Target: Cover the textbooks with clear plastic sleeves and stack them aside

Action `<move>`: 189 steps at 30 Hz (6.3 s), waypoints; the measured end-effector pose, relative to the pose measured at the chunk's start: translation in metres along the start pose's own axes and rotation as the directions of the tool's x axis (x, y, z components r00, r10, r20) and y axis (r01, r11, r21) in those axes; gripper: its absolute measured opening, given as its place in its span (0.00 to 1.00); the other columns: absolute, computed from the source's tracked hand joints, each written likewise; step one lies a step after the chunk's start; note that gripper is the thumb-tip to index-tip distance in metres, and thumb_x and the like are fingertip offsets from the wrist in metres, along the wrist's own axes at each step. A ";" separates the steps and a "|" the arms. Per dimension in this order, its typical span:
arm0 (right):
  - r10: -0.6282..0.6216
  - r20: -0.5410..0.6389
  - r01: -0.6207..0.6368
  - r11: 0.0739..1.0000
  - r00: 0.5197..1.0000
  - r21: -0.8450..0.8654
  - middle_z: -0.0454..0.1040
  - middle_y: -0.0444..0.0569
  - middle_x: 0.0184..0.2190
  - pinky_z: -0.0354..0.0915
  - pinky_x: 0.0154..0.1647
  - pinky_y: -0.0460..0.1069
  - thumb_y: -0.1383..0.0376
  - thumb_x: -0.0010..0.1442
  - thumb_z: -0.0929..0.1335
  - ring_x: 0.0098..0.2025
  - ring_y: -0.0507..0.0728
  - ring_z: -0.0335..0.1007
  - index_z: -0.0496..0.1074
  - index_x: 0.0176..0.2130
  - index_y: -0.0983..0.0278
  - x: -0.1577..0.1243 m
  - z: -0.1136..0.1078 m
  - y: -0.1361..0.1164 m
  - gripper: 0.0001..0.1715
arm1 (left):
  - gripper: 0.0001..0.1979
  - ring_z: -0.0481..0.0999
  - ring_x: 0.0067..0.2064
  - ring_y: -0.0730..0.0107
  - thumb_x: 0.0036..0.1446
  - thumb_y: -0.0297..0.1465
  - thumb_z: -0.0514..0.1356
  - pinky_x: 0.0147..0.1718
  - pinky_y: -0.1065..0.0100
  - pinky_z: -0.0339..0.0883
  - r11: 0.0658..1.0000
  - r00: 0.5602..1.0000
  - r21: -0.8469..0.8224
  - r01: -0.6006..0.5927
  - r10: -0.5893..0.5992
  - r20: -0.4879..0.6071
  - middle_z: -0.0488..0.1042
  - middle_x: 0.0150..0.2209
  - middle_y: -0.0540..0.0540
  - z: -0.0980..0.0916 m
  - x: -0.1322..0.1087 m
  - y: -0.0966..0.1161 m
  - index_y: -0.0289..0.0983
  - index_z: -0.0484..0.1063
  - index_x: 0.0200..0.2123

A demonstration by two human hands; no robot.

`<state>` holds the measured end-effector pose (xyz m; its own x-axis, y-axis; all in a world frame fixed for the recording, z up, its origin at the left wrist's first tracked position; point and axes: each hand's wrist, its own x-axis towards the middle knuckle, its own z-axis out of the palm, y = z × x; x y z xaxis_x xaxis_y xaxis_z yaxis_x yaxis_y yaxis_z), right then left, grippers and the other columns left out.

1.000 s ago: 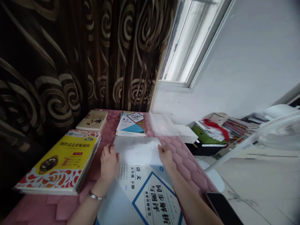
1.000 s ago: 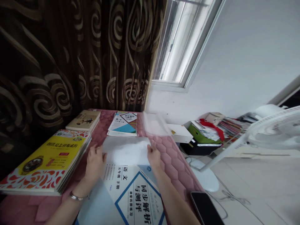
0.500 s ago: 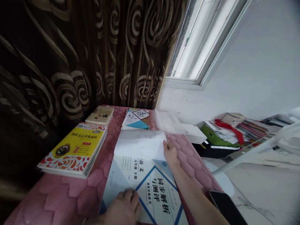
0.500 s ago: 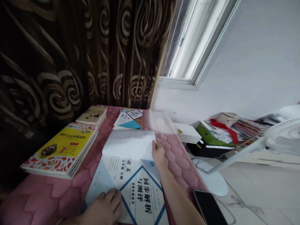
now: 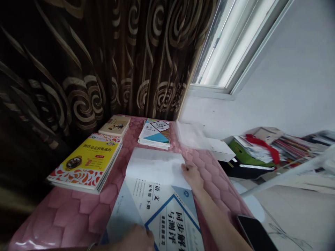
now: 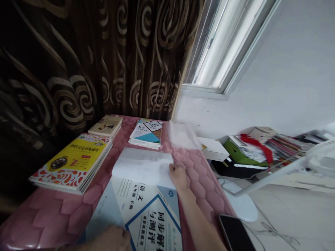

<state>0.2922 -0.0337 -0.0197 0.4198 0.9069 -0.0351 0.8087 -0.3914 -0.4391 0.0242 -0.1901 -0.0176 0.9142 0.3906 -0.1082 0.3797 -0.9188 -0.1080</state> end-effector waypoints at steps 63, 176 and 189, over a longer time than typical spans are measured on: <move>-0.391 0.272 0.453 0.863 0.879 -0.225 0.50 0.64 0.68 0.42 0.66 0.67 0.50 0.68 0.53 0.70 0.71 0.41 0.61 0.64 0.71 -0.014 0.028 -0.073 0.37 | 0.32 0.46 0.70 0.59 0.66 0.45 0.43 0.67 0.53 0.38 0.726 0.745 -0.287 0.625 -0.664 -0.057 0.49 0.70 0.40 0.026 0.105 -0.220 0.35 0.50 0.68; -0.406 -0.043 0.386 0.893 0.913 -0.230 0.73 0.66 0.48 0.56 0.50 0.58 0.48 0.63 0.64 0.53 0.68 0.65 0.73 0.47 0.70 0.054 0.111 -0.234 0.29 | 0.29 0.54 0.67 0.49 0.61 0.37 0.47 0.62 0.40 0.47 0.488 0.556 -0.451 0.748 -0.831 0.023 0.57 0.67 0.41 0.016 0.057 -0.158 0.38 0.59 0.65; -0.438 0.183 0.468 0.868 0.880 -0.170 0.72 0.62 0.51 0.59 0.52 0.58 0.42 0.51 0.71 0.56 0.67 0.64 0.72 0.48 0.67 0.029 0.095 -0.212 0.37 | 0.26 0.60 0.64 0.46 0.62 0.37 0.49 0.62 0.40 0.46 0.488 0.528 -0.412 0.770 -0.849 -0.020 0.67 0.62 0.40 0.016 0.059 -0.159 0.38 0.66 0.61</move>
<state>0.0941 0.0904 -0.0126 -0.0604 0.9982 -0.0024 0.9678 0.0580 -0.2450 0.0149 -0.0201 -0.0227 0.1632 0.9851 0.0541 0.9472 -0.1718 0.2707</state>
